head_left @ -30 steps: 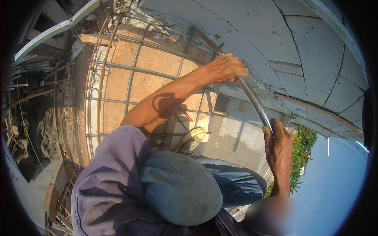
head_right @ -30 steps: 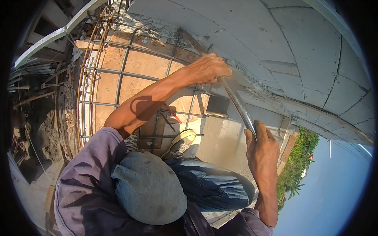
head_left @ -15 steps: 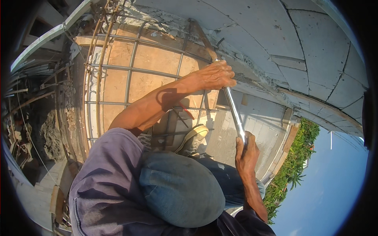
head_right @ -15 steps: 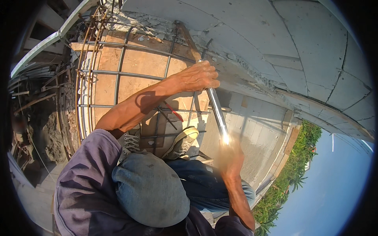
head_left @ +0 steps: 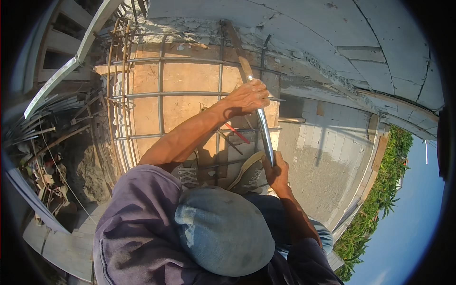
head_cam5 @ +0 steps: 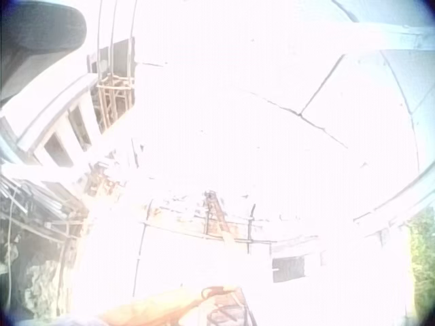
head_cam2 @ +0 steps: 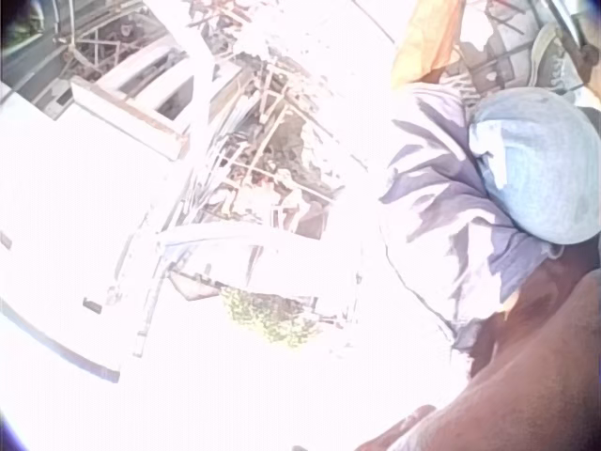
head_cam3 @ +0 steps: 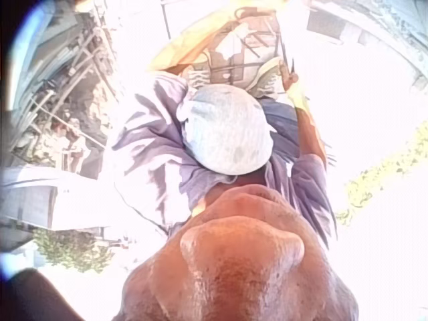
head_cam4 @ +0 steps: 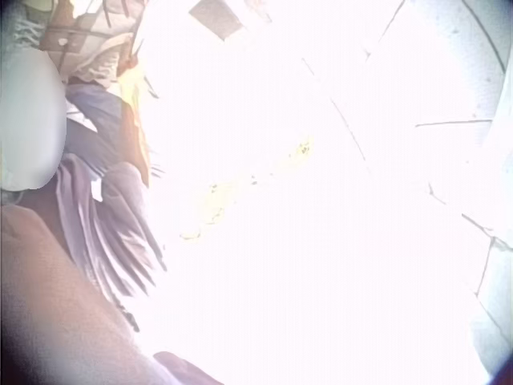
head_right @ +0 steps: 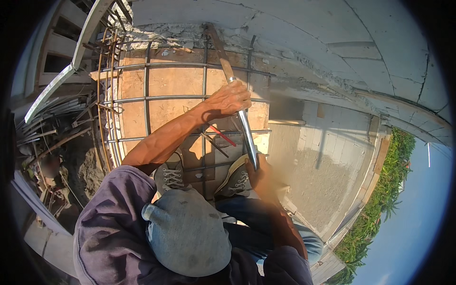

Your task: Twist and cut wire to secure rebar mesh for a concrete pour.

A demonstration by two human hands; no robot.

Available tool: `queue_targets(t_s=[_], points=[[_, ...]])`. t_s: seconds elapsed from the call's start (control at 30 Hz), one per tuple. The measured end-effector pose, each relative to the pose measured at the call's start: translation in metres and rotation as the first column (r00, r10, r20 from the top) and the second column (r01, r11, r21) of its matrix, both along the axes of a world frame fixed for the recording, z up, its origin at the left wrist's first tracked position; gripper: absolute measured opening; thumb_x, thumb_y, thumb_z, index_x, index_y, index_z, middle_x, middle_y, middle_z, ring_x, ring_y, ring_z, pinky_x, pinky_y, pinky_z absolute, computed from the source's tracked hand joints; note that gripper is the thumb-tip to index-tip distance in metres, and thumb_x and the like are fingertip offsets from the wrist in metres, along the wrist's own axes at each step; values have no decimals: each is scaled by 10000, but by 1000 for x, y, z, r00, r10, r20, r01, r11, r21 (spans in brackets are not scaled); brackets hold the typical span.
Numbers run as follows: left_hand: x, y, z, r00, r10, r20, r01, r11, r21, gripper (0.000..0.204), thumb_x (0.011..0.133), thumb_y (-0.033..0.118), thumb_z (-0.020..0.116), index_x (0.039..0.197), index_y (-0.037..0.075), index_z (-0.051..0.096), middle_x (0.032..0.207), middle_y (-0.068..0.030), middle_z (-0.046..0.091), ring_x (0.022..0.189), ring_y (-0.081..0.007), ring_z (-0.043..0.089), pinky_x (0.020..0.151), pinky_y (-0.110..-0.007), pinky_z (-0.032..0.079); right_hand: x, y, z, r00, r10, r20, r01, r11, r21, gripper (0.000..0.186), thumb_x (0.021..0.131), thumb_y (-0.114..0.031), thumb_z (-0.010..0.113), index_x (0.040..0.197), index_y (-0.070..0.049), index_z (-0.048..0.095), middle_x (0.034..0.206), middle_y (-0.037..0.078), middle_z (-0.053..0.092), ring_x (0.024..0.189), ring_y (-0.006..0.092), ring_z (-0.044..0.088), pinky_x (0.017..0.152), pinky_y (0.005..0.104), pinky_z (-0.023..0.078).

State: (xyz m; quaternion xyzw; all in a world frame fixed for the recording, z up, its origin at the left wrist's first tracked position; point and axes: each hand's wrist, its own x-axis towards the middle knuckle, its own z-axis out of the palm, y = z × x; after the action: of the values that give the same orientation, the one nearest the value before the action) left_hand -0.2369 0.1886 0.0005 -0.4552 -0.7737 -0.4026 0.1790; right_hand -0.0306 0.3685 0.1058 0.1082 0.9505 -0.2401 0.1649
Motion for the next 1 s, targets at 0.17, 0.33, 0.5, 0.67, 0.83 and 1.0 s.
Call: queue_targets(t_s=[0.17, 0.33, 0.5, 0.67, 0.83, 1.0], points=[[-6, -7, 9, 1000, -2, 30, 4, 997, -82, 69, 727, 106, 652, 789, 82, 633, 785, -61, 550, 865, -228, 557, 835, -367, 430, -15, -2, 26, 999, -34, 9, 34, 998, -52, 231, 911, -172, 653, 1011, 3, 540, 662, 173, 608, 556, 230, 606, 537, 358, 483], [-6, -1, 5, 999, 30, 31, -23, 980, -200, 274, 670, 141, 731, 925, 73, 659, 883, -84, 574, 972, -238, 550, 913, -378, 418, 3, 22, -25, 995, 72, -68, -66, 994, 85, 234, 897, -181, 661, 1016, -13, 549, 720, 227, 624, 630, 402, 644, 563, 421, 499], [-9, -13, 21, 966, -175, 192, 207, 965, -163, 420, 787, 442, 715, 958, 58, 711, 898, -128, 628, 939, -274, 563, 966, -412, 382, -2, 30, -28, 984, 118, -134, -113, 992, 47, 226, 894, -177, 660, 966, -5, 532, 662, 198, 584, 567, 358, 611, 531, 415, 465], [-20, 4, 11, 957, -60, 284, 169, 911, -377, 555, 938, 526, 517, 786, 23, 697, 713, -169, 631, 745, -321, 593, 859, -440, 375, -8, 35, -45, 987, 132, -95, -134, 991, -24, 225, 891, -181, 651, 953, -4, 526, 668, 194, 580, 565, 361, 592, 530, 414, 454], [-26, 24, 11, 971, -5, 237, 124, 862, -491, 399, 884, 388, 568, 698, 49, 670, 604, -184, 591, 656, -344, 594, 772, -435, 360, -8, 49, -60, 990, 140, -24, -141, 990, -28, 273, 865, -202, 637, 1009, 5, 533, 794, 215, 580, 712, 387, 595, 650, 464, 465], [-23, 27, 7, 951, -1, 310, 181, 815, -551, 291, 816, 309, 590, 692, 57, 667, 630, -194, 608, 679, -334, 616, 750, -433, 357, -1, 45, -73, 968, 167, -186, -185, 979, -87, 330, 862, -208, 626, 1112, -8, 543, 951, 202, 574, 893, 382, 556, 796, 469, 426]])
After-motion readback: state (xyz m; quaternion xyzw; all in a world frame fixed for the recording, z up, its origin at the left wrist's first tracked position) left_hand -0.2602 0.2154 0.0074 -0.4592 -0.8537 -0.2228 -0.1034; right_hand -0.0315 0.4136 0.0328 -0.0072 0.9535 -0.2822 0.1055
